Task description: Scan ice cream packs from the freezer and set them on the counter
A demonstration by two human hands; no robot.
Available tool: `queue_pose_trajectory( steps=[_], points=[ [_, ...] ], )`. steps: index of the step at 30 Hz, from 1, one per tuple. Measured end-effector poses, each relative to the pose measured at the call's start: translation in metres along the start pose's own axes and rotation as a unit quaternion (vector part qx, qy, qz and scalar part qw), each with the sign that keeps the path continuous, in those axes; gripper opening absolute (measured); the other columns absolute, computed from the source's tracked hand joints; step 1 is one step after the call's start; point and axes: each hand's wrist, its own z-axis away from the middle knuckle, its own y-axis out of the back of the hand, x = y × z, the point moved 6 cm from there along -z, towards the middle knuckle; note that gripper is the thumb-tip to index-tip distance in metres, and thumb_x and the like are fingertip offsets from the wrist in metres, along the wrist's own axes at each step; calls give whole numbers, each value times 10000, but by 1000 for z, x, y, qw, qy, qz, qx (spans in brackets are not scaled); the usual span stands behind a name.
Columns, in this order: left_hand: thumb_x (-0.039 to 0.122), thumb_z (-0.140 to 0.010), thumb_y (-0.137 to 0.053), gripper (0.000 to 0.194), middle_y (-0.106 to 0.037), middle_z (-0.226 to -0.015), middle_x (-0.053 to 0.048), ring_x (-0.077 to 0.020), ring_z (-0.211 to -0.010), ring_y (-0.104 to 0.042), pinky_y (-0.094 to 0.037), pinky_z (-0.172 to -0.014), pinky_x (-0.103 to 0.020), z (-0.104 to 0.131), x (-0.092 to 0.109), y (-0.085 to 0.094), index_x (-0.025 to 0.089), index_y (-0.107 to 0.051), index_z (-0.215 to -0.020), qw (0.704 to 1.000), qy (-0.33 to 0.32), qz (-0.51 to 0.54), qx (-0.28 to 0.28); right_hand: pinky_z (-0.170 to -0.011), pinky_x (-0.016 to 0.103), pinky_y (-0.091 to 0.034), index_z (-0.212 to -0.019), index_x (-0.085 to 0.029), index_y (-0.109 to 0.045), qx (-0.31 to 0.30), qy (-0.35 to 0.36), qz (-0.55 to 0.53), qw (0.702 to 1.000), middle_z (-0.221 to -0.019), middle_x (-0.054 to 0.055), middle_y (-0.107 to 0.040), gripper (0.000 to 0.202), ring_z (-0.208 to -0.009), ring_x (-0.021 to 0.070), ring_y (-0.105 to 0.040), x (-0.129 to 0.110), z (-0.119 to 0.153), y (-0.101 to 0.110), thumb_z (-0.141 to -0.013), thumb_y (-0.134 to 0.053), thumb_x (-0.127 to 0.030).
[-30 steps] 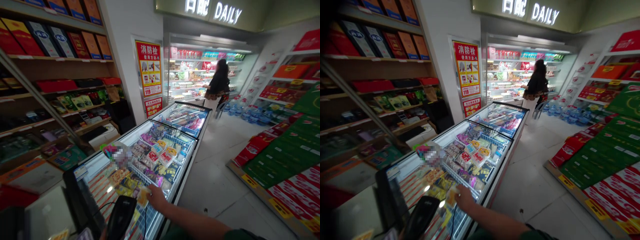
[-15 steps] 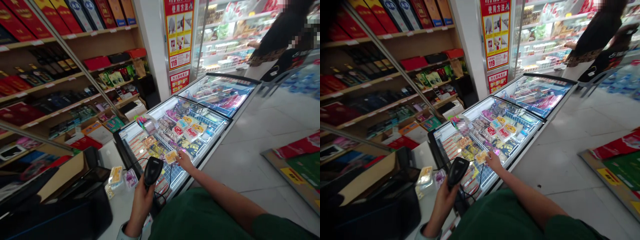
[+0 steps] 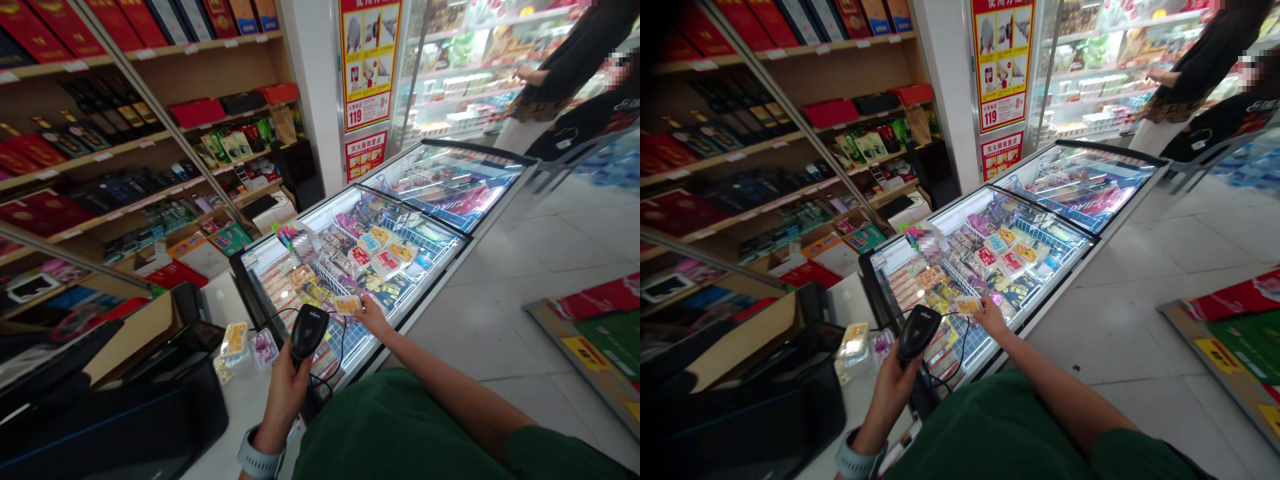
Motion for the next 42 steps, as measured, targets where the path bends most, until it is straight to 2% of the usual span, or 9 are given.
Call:
queue_pose_trajectory(
  steps=[9, 16, 21, 32, 36, 42],
  points=[
    [336, -812, -580, 451, -649, -1156, -111, -259, -1100, -593, -447, -960, -397, -3, 3, -4, 151, -525, -1220, 999, -5, 30, -13, -606, 291, -527, -884, -189, -558, 13, 13, 1, 1000, -823, 16, -651, 211, -739, 182, -622, 4, -5, -1, -675, -579, -207],
    [328, -830, -560, 446, -640, -1154, -113, -261, -1090, -589, -447, -948, -396, -5, 0, -6, 153, -510, -1237, 999, -7, 15, -27, -532, 268, -525, -859, -227, -524, 10, 13, -29, 999, -728, -25, -645, 166, -656, 169, -633, 11, -8, 0, -716, -600, -261],
    [328, -833, -553, 453, -633, -1164, -120, -263, -1100, -580, -437, -957, -401, -7, -2, -7, 144, -501, -1244, 999, -9, 8, -31, -490, 276, -526, -859, -240, -508, 11, 8, -61, 998, -752, -24, -662, 175, -613, 170, -643, 14, -11, 0, -726, -607, -296],
    [298, -840, -551, 425, -627, -1186, -104, -249, -1114, -573, -427, -965, -389, -7, -6, -9, 164, -490, -1238, 999, -2, 1, -49, -580, 341, -576, -845, -240, -483, 4, 13, -133, 991, -792, -8, -665, 195, -686, 192, -664, 14, -15, -4, -702, -608, -285],
    [281, -838, -547, 420, -632, -1175, -97, -243, -1105, -575, -427, -966, -385, -7, -4, -9, 164, -491, -1237, 999, -4, -1, -54, -625, 355, -583, -874, -233, -465, 1, 17, -162, 987, -850, 4, -658, 220, -725, 184, -663, 9, -17, -6, -701, -584, -298],
    [285, -841, -545, 436, -630, -1183, -110, -250, -1107, -578, -433, -966, -393, -10, 5, -10, 154, -491, -1253, 999, -9, 5, -53, -675, 350, -567, -855, -226, -452, -10, 43, -233, 972, -872, 16, -660, 277, -786, 191, -657, -13, -20, -1, -662, -638, -295]
  ],
)
